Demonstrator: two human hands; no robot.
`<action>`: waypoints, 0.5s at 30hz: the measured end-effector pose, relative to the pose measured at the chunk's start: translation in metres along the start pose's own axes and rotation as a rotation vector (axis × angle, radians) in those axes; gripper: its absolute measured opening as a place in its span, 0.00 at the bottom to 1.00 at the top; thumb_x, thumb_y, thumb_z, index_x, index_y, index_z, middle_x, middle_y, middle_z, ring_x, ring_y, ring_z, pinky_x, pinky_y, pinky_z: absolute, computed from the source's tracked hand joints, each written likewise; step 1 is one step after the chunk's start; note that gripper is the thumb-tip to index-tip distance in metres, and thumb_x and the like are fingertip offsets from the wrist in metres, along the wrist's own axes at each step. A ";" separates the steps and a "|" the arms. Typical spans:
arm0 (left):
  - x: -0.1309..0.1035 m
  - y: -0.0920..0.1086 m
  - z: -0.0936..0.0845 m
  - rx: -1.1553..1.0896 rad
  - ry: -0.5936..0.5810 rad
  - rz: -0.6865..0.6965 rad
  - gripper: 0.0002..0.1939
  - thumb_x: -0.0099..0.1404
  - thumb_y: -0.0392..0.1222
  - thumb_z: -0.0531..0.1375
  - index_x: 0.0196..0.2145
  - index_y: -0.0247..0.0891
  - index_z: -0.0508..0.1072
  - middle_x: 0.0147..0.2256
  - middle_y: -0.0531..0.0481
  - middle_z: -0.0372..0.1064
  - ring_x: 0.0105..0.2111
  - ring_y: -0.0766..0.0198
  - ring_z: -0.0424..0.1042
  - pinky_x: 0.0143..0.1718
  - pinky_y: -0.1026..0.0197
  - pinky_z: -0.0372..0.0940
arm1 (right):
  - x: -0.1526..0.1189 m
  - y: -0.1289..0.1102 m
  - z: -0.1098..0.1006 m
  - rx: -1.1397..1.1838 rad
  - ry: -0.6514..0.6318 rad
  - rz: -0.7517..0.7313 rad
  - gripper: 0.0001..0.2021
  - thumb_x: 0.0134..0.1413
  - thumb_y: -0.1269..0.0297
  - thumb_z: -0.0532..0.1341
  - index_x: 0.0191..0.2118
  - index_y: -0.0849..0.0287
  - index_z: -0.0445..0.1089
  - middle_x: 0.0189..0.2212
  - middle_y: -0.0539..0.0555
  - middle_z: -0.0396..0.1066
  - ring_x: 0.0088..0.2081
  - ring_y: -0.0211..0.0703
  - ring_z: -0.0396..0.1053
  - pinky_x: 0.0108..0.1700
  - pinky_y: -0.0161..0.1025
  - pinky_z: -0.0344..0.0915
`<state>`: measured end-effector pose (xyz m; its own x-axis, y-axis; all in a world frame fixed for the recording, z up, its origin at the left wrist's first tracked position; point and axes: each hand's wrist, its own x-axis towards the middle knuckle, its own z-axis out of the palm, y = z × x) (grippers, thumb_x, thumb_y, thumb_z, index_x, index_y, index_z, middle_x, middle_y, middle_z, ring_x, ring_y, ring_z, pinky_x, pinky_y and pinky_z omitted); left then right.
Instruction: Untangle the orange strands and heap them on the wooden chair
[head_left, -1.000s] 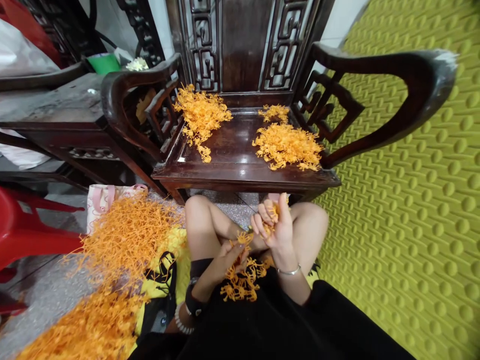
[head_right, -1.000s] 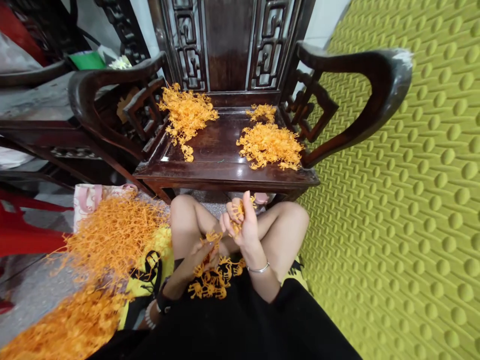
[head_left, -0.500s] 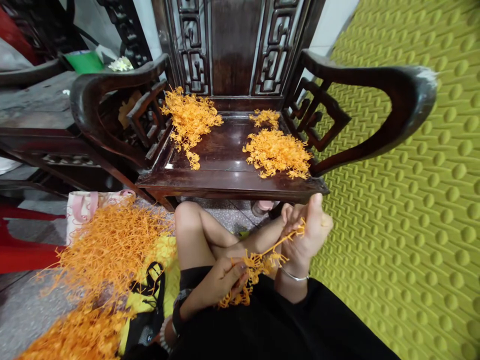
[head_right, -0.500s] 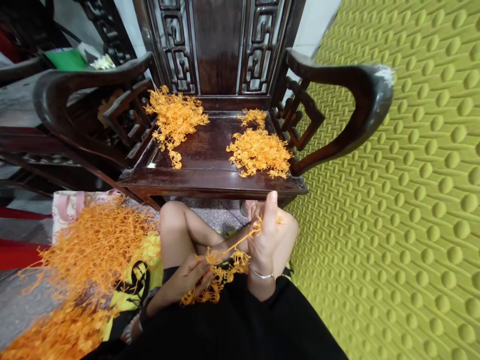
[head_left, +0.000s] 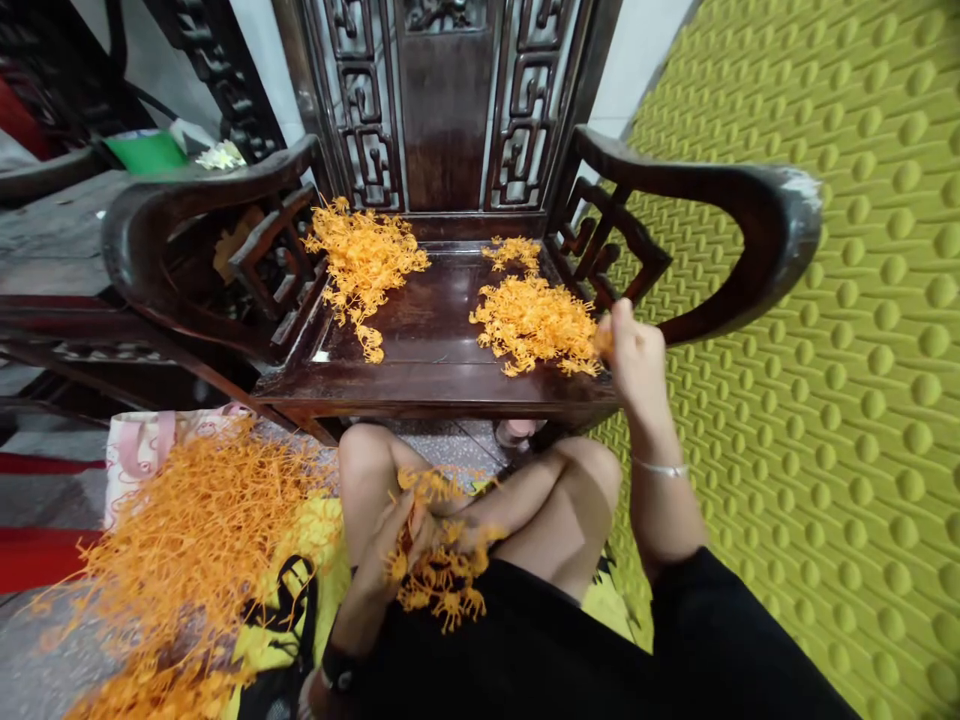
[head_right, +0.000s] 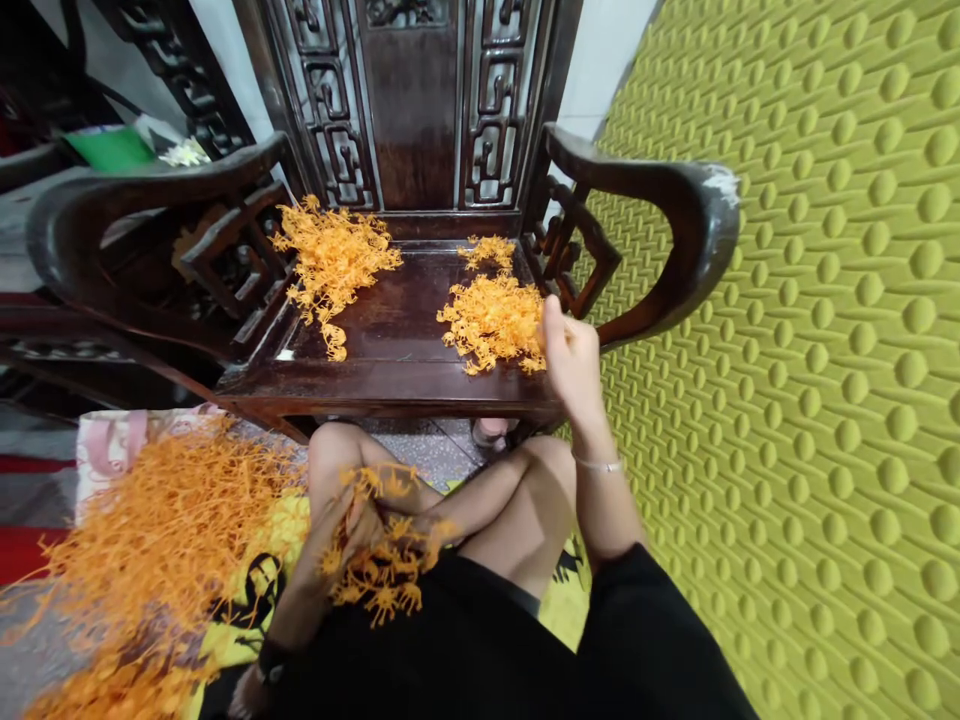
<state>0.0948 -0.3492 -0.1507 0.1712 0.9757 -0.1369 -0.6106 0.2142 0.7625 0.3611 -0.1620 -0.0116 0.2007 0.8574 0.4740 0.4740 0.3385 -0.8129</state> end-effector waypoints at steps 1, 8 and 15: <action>0.005 0.005 0.005 -0.044 -0.019 0.032 0.26 0.67 0.56 0.56 0.21 0.35 0.55 0.11 0.56 0.45 0.14 0.72 0.46 0.22 0.67 0.51 | 0.011 0.003 0.012 -0.126 -0.036 -0.077 0.31 0.60 0.36 0.46 0.21 0.60 0.50 0.18 0.50 0.49 0.22 0.33 0.48 0.27 0.37 0.48; 0.023 0.027 0.028 -0.065 -0.070 0.155 0.20 0.69 0.53 0.55 0.27 0.36 0.60 0.14 0.56 0.49 0.16 0.70 0.53 0.25 0.66 0.56 | 0.073 0.043 0.050 -0.876 -0.271 -0.116 0.08 0.53 0.73 0.55 0.37 0.67 0.70 0.44 0.66 0.69 0.52 0.62 0.61 0.55 0.59 0.54; 0.034 0.031 0.032 -0.062 -0.042 0.208 0.19 0.68 0.54 0.56 0.30 0.35 0.65 0.16 0.52 0.54 0.21 0.65 0.62 0.26 0.64 0.59 | 0.006 0.025 0.049 -0.410 0.312 -0.490 0.17 0.63 0.57 0.53 0.53 0.60 0.67 0.46 0.58 0.72 0.49 0.47 0.68 0.61 0.52 0.52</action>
<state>0.1065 -0.3107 -0.1120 0.0677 0.9966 0.0466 -0.6822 0.0122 0.7310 0.3325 -0.1290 -0.0454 0.0892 0.4721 0.8770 0.8449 0.4304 -0.3176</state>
